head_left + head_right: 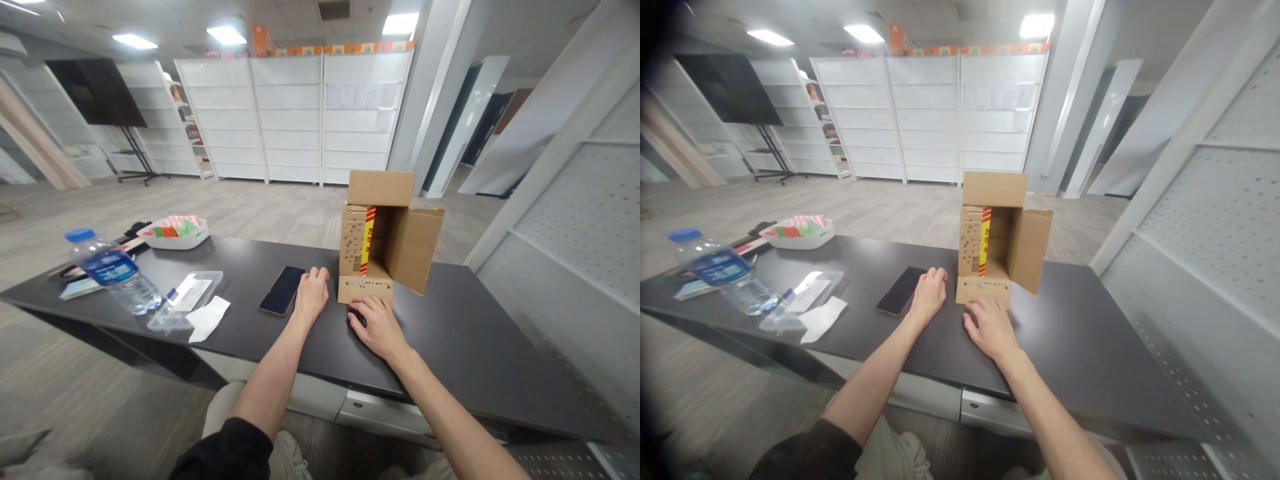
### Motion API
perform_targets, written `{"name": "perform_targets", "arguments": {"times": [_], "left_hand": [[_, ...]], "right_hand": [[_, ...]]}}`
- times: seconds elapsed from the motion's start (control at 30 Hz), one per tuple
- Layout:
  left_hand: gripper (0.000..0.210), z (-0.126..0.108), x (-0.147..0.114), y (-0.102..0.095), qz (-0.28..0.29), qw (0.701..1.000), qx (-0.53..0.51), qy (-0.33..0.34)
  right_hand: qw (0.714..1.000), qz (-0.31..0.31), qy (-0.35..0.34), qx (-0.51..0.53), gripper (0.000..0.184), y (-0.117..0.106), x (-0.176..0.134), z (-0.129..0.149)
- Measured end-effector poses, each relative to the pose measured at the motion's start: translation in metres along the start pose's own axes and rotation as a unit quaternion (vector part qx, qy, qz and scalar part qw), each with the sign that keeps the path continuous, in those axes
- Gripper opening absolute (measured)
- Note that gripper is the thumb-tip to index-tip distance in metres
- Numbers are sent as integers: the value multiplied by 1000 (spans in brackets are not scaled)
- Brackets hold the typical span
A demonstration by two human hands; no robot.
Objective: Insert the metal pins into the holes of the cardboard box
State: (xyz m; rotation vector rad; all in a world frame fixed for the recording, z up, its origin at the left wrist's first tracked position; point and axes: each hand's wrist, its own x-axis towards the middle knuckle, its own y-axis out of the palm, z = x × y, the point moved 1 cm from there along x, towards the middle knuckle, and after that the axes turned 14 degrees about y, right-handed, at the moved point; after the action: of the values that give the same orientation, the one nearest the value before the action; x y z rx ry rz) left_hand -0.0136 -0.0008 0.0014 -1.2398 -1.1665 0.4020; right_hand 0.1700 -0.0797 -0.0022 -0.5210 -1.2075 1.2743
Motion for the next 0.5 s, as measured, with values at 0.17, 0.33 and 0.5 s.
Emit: {"name": "perform_targets", "arguments": {"times": [0.17,0.33,0.5], "left_hand": [[23,0,0,1,0,1000,6,5],[23,1,1,2,0,1000,2,3],[24,1,0,2,-2,1000,2,-1]], "right_hand": [[1000,8,2,0,17,-1,0,1],[1000,3,-1,12,16,-2,-1,2],[999,20,-16,24,16,-4,-3,3]]}}
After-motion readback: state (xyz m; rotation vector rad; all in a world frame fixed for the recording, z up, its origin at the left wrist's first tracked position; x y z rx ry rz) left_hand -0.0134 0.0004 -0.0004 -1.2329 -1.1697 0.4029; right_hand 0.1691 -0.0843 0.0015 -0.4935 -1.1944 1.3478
